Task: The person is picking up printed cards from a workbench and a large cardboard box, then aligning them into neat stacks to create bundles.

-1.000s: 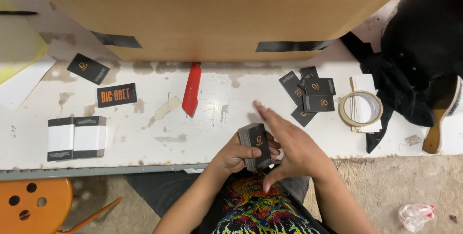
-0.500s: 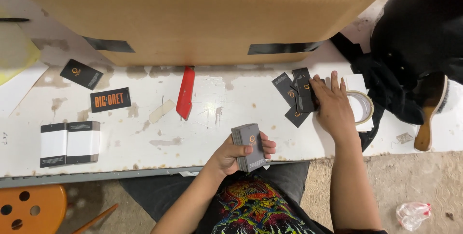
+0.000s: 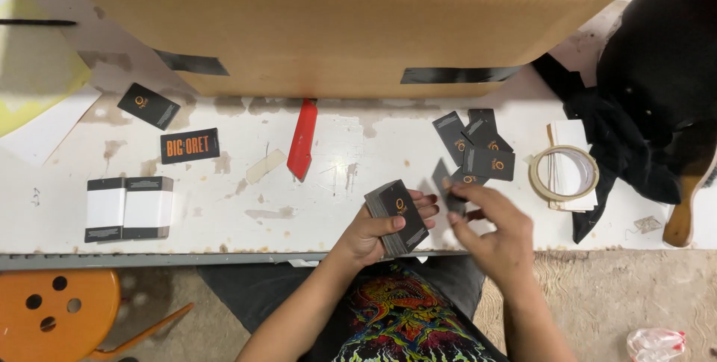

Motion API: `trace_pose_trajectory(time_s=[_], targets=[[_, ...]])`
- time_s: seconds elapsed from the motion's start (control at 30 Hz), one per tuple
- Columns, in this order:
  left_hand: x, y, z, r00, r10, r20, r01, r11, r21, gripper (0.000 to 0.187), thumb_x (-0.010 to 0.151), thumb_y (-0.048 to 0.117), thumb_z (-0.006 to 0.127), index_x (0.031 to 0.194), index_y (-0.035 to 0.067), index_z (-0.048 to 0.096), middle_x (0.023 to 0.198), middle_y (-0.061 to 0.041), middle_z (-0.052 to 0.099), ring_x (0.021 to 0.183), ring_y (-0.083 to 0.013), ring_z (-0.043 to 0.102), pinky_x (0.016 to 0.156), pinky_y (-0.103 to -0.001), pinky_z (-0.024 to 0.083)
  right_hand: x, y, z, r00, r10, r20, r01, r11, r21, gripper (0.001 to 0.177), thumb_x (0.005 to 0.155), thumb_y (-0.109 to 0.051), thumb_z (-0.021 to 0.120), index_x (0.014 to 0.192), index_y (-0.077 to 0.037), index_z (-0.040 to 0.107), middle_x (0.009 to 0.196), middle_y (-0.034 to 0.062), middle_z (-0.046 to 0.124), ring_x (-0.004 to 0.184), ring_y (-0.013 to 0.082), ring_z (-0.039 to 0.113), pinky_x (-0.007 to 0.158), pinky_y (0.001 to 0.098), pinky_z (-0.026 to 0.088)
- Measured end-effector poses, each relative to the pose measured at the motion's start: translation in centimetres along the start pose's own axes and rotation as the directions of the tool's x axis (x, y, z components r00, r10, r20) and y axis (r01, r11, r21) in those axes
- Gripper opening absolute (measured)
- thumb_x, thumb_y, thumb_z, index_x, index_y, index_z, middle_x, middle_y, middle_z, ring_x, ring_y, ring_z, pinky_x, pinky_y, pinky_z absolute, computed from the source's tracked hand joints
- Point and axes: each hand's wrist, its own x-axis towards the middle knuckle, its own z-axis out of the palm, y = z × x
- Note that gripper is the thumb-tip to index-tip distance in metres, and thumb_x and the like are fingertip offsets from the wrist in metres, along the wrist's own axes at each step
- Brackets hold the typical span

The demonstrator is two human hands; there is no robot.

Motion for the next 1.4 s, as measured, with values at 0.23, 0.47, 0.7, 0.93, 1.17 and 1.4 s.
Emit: trace_pose_trajectory(time_s=[0.23, 0.47, 0.7, 0.93, 1.17, 1.4], targets=[[-0.7, 0.9, -0.5, 0.993, -0.115, 0.033, 0.111, 0.989, 0.101, 0.057, 0.07, 0.011, 0.071, 0.118, -0.004, 0.045, 0.119, -0.018, 0.051, 0.105, -0.0298, 0.052, 0.085, -0.044, 0.047, -1.9, -3.7, 2.3, 0.934, -0.355, -0.04, 0.339, 0.916, -0.215, 0.019, 0.073, -0.009, 0.065, 0.089, 0.001, 0.064, 0.085, 0.0131, 0.062, 0.065, 0.0134, 0.06, 0.048, 0.0183, 0.052], [-0.7, 1.1, -0.7, 0.988, -0.114, 0.105, 0.104, 0.99, 0.093, 0.056, 0.072, 0.015, 0.071, 0.119, -0.001, 0.044, 0.125, -0.023, 0.043, 0.117, -0.0287, 0.043, 0.092, -0.034, 0.041, -1.8, -3.7, 3.3, 0.877, -0.474, 0.084, 0.473, 0.816, -0.332, 0.022, 0.074, -0.013, 0.066, 0.093, -0.002, 0.064, 0.09, 0.0077, 0.059, 0.076, 0.0184, 0.057, 0.065, 0.0282, 0.05], [-0.1, -0.8, -1.8, 0.999, 0.047, -0.016, -0.046, 0.998, 0.042, 0.048, 0.064, 0.001, 0.067, 0.106, -0.013, 0.049, 0.101, -0.028, 0.056, 0.094, -0.0327, 0.058, 0.08, -0.046, 0.047, -0.7, 0.2, 2.4, 0.938, -0.348, -0.006, 0.344, 0.93, -0.127, 0.025, 0.085, -0.027, 0.05, 0.082, -0.011, 0.068, 0.078, 0.0045, 0.062, 0.07, 0.024, 0.056, 0.064, 0.0306, 0.047], [-0.4, 0.7, 0.4, 0.999, -0.03, 0.02, 0.03, 1.0, 0.005, 0.05, 0.061, 0.006, 0.071, 0.105, -0.01, 0.052, 0.1, -0.028, 0.057, 0.095, -0.0331, 0.057, 0.084, -0.048, 0.044, 3.6, 3.0, -3.1, 0.994, -0.086, 0.068, 0.11, 0.769, -0.63, 0.023, 0.08, -0.002, 0.059, 0.103, -0.001, 0.061, 0.109, 0.0171, 0.059, 0.107, 0.0299, 0.052, 0.091, 0.0354, 0.04], [-0.1, 0.9, 0.5, 0.999, -0.043, 0.01, 0.043, 0.999, -0.011, 0.051, 0.062, 0.008, 0.07, 0.106, -0.01, 0.051, 0.101, -0.028, 0.057, 0.096, -0.0334, 0.057, 0.085, -0.049, 0.043, 3.9, 5.8, -4.3, 0.981, 0.0, 0.192, 0.131, 0.731, -0.67, 0.045, 0.073, -0.007, 0.063, 0.116, -0.001, 0.052, 0.104, 0.0157, 0.059, 0.107, 0.0296, 0.052, 0.092, 0.0375, 0.041], [0.0, 1.3, 0.6, 0.997, -0.08, -0.009, 0.079, 0.996, -0.046, 0.049, 0.067, 0.012, 0.067, 0.107, -0.01, 0.05, 0.102, -0.029, 0.056, 0.096, -0.0343, 0.057, 0.084, -0.049, 0.044, 4.0, 4.0, -4.4, 0.957, -0.185, 0.225, 0.259, 0.894, -0.365, 0.041, 0.072, -0.007, 0.063, 0.112, -0.007, 0.054, 0.103, 0.0111, 0.057, 0.097, 0.0298, 0.055, 0.085, 0.0389, 0.043]])
